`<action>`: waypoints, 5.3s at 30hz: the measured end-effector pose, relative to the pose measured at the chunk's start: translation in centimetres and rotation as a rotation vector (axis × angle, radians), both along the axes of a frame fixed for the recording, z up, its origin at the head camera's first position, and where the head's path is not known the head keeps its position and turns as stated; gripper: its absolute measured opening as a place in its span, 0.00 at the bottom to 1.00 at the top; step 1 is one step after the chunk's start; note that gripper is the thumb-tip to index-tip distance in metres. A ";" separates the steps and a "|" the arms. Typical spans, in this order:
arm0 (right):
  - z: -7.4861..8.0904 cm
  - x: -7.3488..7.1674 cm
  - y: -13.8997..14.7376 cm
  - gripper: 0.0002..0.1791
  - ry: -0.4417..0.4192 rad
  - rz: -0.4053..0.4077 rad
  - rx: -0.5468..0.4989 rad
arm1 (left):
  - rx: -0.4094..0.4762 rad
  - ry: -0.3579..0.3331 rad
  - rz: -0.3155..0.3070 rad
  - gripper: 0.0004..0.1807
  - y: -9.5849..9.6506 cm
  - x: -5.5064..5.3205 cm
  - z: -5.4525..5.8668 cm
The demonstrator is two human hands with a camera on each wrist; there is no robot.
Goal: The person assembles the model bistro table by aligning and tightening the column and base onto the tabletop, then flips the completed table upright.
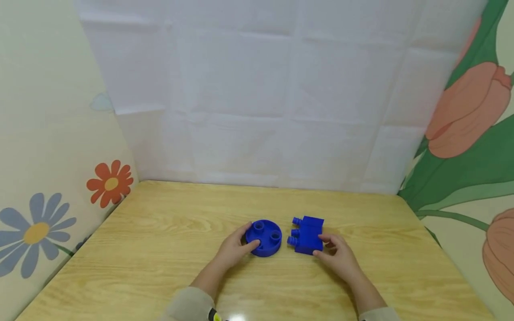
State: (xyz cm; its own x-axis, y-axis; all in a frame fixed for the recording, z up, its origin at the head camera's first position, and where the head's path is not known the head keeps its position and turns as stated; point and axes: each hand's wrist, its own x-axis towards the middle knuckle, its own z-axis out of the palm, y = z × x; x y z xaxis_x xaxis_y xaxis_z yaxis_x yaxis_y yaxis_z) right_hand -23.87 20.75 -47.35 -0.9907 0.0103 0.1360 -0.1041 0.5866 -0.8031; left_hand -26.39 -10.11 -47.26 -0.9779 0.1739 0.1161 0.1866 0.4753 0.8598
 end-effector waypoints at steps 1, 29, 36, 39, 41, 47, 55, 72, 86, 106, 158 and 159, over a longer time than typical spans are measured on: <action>-0.1 0.0 0.0 0.23 0.008 -0.003 0.000 | -0.001 0.000 -0.004 0.36 0.2 0.0 0.1; 0.0 0.1 0.1 0.24 -0.058 -0.008 -0.016 | -0.016 0.045 0.000 0.33 0.3 0.5 -0.1; 0.3 0.1 0.0 0.23 -0.065 -0.011 0.000 | -0.009 0.038 -0.002 0.33 0.4 0.5 -0.1; 0.5 0.2 -0.1 0.23 -0.076 -0.012 -0.021 | -0.018 0.040 0.000 0.34 0.3 0.4 -0.2; 0.8 0.3 -0.3 0.23 -0.083 -0.012 -0.059 | -0.024 0.044 -0.001 0.34 0.3 0.4 -0.3; 1.9 0.5 -0.8 0.23 -0.077 0.039 -0.223 | -0.027 0.048 0.003 0.34 0.2 0.5 -0.3; 3.8 -0.6 -2.2 0.26 0.032 0.087 -0.182 | -0.025 0.051 0.001 0.34 0.2 0.3 -0.6; 7.1 -3.4 -7.8 0.27 0.085 0.236 0.018 | -0.030 0.053 -0.028 0.35 0.2 0.6 -0.2; 7.4 -3.8 -9.2 0.27 0.119 0.311 0.197 | -0.030 0.061 -0.035 0.35 0.4 0.7 -0.1; 7.3 -4.0 -8.4 0.25 -0.013 0.367 0.120 | 0.024 0.010 -0.030 0.32 0.3 0.9 0.1; 3.9 -3.3 -6.4 0.21 0.007 0.190 -0.216 | -0.005 0.034 -0.030 0.32 0.3 1.1 0.5; 3.9 -3.3 -6.4 0.20 0.021 0.187 -0.215 | -0.005 0.035 -0.032 0.32 0.3 1.2 0.5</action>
State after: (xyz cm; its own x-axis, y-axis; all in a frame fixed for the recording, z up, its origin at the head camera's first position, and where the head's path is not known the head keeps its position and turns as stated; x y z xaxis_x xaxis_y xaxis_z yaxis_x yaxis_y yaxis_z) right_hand -27.14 14.34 -43.47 -0.9751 -0.1416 0.1707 -0.2122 0.3718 -0.9037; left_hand -25.23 -9.81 -46.78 -0.9673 0.2054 0.1491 0.2314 0.4726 0.8503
